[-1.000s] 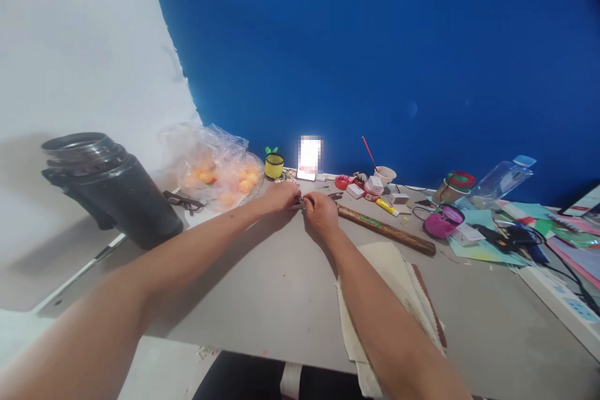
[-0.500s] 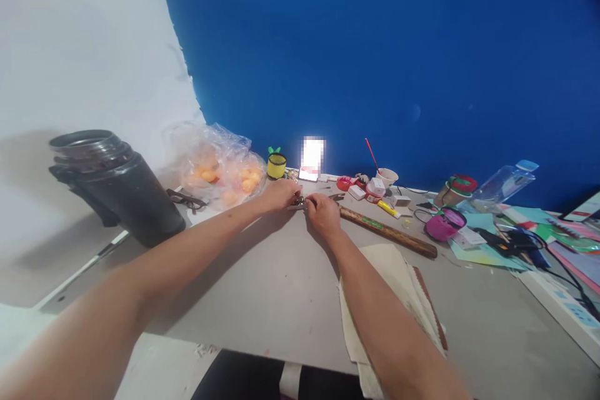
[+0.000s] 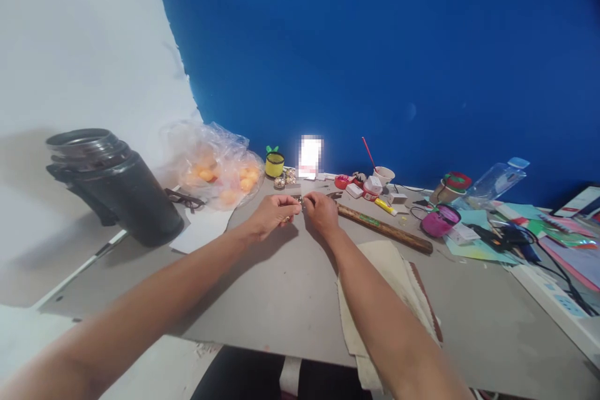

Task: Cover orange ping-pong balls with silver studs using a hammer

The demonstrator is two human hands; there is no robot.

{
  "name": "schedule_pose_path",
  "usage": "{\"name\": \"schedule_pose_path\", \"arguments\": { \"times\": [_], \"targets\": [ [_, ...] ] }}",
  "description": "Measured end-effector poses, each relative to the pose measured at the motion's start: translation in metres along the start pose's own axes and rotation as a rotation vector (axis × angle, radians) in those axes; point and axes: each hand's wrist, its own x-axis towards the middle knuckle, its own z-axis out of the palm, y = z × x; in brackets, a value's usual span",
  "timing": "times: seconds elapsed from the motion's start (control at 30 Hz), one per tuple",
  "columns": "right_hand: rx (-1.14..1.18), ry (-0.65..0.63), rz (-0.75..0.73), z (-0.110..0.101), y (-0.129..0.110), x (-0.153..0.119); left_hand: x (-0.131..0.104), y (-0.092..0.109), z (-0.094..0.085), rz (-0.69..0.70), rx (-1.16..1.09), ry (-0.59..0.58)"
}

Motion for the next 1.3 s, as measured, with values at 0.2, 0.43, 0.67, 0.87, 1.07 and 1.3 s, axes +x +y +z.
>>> {"name": "schedule_pose_path", "arguments": {
  "times": [0.2,0.43,0.67,0.87,1.07,1.3],
  "targets": [
    [0.246,0.165,-0.115,-0.001,-0.009,-0.013,0.002,-0.026,-0.004,-0.083,-0.314,0.093],
    [0.615,-0.028,-0.053,0.01,-0.029,-0.025,0.005,-0.033,-0.015,-0.073,-0.426,0.03],
    [0.826,-0.123,0.114,0.006,-0.031,-0.021,0.002,-0.03,-0.016,-0.121,-0.42,-0.008],
    [0.805,-0.094,0.149,0.008,-0.026,-0.018,0.003,-0.034,-0.015,-0.093,-0.367,0.021],
    [0.697,-0.027,0.129,0.01,-0.022,-0.018,0.004,-0.037,-0.014,-0.072,-0.333,0.03],
    [0.779,-0.025,0.171,0.009,-0.022,-0.016,0.001,-0.031,-0.013,-0.047,-0.376,0.012]
  ]
}}
